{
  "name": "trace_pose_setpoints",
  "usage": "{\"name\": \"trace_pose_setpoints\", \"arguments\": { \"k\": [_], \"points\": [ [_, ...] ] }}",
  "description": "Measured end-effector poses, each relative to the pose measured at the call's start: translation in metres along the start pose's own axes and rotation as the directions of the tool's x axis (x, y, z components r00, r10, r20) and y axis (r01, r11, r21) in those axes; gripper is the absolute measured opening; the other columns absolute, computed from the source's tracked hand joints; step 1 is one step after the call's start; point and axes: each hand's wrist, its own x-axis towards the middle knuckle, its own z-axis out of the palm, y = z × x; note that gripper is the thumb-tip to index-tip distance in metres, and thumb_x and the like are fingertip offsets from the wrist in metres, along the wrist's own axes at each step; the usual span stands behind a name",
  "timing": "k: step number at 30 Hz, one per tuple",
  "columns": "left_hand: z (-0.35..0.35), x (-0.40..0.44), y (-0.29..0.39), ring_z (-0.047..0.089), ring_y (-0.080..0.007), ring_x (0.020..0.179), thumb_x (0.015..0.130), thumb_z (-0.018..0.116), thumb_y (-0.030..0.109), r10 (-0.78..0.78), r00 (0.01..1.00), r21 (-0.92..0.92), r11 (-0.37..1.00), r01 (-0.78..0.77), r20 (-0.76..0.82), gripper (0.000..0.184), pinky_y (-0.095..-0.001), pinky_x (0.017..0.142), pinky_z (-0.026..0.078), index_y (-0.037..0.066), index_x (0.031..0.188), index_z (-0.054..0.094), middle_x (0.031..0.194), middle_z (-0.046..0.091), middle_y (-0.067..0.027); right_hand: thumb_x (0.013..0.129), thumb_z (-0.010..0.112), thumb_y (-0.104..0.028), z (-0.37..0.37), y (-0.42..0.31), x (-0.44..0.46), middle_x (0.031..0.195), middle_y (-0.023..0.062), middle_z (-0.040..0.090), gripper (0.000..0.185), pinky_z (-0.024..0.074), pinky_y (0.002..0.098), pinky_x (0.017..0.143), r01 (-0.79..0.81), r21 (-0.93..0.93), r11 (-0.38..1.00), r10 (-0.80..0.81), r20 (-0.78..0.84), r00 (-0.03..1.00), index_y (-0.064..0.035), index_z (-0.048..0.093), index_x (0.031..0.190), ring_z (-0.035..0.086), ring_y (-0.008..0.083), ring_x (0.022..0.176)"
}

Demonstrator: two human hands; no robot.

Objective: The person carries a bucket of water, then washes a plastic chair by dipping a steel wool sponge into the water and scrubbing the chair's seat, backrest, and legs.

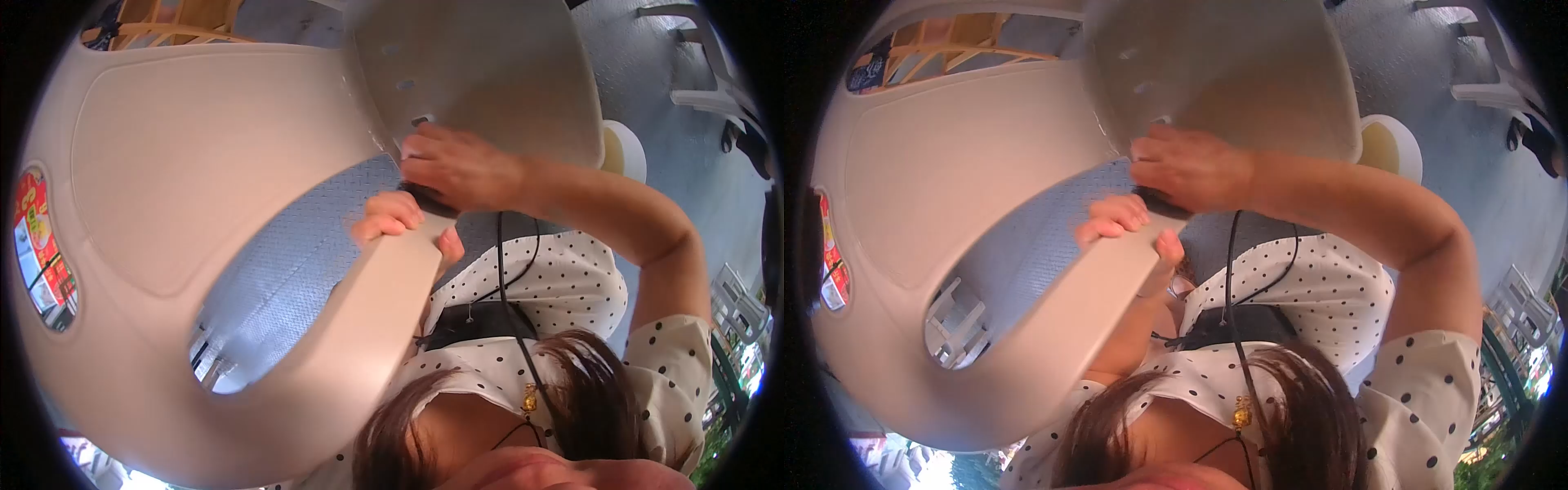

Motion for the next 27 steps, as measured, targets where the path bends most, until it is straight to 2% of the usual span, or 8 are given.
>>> {"name": "trace_pose_setpoints", "arguments": {
  "k": [3, 7, 10, 12, 16, 20, 24, 27],
  "points": [
    [-0.001, 0.008, -0.007, 0.043, -0.0152, 0.075, 0.072, 0.074, 0.012, 0.011, 1.0, 0.01, 1.0, -0.011, 0.006, 0.049, -0.0319, 0.071, 0.042, 0.013, 0.099, 0.033, 0.087, 0.043, -0.005, 0.077, 0.059, -0.012, -0.027, 0.041, 0.006, 0.088, 0.0082, 0.051, 0.011, 0.0459, 0.0376, 0.075, -0.16, 0.183, 0.97, 0.163, -0.002, 0.987, -0.0068, 0.055, 0.085, 0.053, 0.0265, 0.087],
    [-0.001, 0.003, 0.0, 0.043, -0.0154, 0.076, 0.071, 0.075, 0.011, 0.056, 0.998, 0.01, 0.998, -0.056, -0.008, 0.05, -0.0328, 0.071, 0.042, 0.013, 0.099, 0.033, 0.087, 0.043, -0.005, 0.076, 0.057, -0.014, 0.004, 0.089, -0.002, 0.083, 0.0134, 0.063, 0.009, 0.0474, 0.0417, 0.079, -0.459, -0.25, 0.853, 0.363, -0.349, 0.864, -0.0103, 0.065, 0.074, 0.061, 0.0293, 0.085],
    [0.0, -0.004, 0.003, 0.042, -0.0154, 0.076, 0.07, 0.075, 0.009, 0.044, 0.999, -0.024, 0.999, -0.044, -0.019, 0.051, -0.0326, 0.072, 0.042, 0.013, 0.098, 0.033, 0.086, 0.043, -0.005, 0.074, 0.057, -0.012, -0.017, -0.007, 0.0, 0.092, 0.0151, 0.062, 0.009, 0.0472, 0.0429, 0.076, -0.3, -0.008, 0.954, 0.3, -0.025, 0.954, -0.0098, 0.065, 0.076, 0.059, 0.032, 0.087],
    [0.0, -0.002, -0.006, 0.042, -0.0158, 0.077, 0.069, 0.074, 0.007, 0.001, 1.0, -0.038, 0.999, -0.002, -0.027, 0.052, -0.0322, 0.073, 0.041, 0.014, 0.098, 0.032, 0.086, 0.043, -0.0051, 0.074, 0.057, -0.012, -0.013, 0.005, -0.009, 0.097, 0.0152, 0.062, 0.009, 0.0468, 0.0437, 0.077, -0.332, 0.387, 0.86, 0.222, 0.302, 0.927, -0.0098, 0.065, 0.076, 0.058, 0.0325, 0.09],
    [-0.004, 0.007, -0.019, 0.043, -0.016, 0.077, 0.068, 0.074, 0.007, -0.026, 1.0, 0.023, 0.999, 0.026, 0.001, 0.051, -0.0316, 0.073, 0.041, 0.014, 0.098, 0.032, 0.087, 0.043, -0.0055, 0.077, 0.057, -0.012, -0.025, 0.144, -0.043, 0.092, 0.0155, 0.06, 0.009, 0.0461, 0.0458, 0.082, -0.622, -0.159, 0.767, 0.513, -0.43, 0.743, -0.0066, 0.063, 0.082, 0.058, 0.0352, 0.091],
    [-0.003, 0.006, -0.019, 0.044, -0.0163, 0.076, 0.067, 0.071, 0.004, 0.081, 0.997, 0.019, 0.997, -0.08, -0.012, 0.05, -0.0307, 0.073, 0.041, 0.013, 0.097, 0.032, 0.087, 0.044, -0.0063, 0.078, 0.058, -0.016, -0.034, 0.049, -0.011, 0.093, 0.0153, 0.059, 0.017, 0.0468, 0.045, 0.083, -0.533, -0.057, 0.844, 0.534, 0.175, 0.827, -0.0059, 0.061, 0.091, 0.057, 0.035, 0.094],
    [-0.003, 0.004, -0.005, 0.042, -0.0155, 0.076, 0.065, 0.066, 0.001, 0.008, 1.0, 0.074, 0.997, -0.007, -0.007, 0.048, -0.0306, 0.071, 0.041, 0.013, 0.097, 0.031, 0.087, 0.043, -0.0058, 0.08, 0.057, -0.02, -0.031, 0.014, -0.042, 0.099, 0.0136, 0.059, 0.023, 0.0455, 0.0426, 0.088, -0.639, -0.028, 0.769, 0.605, 0.356, 0.712, -0.0085, 0.06, 0.1, 0.056, 0.0345, 0.099],
    [0.004, 0.009, -0.015, 0.041, -0.0144, 0.076, 0.067, 0.07, 0.004, 0.029, 0.999, 0.025, 0.999, -0.028, -0.029, 0.049, -0.0306, 0.072, 0.042, 0.013, 0.097, 0.032, 0.087, 0.042, -0.0051, 0.081, 0.057, -0.021, -0.02, 0.055, -0.086, 0.097, 0.0137, 0.059, 0.025, 0.0461, 0.0422, 0.084, -0.683, -0.112, 0.722, 0.685, -0.024, 0.728, -0.0085, 0.06, 0.102, 0.057, 0.0339, 0.095]
  ]
}}
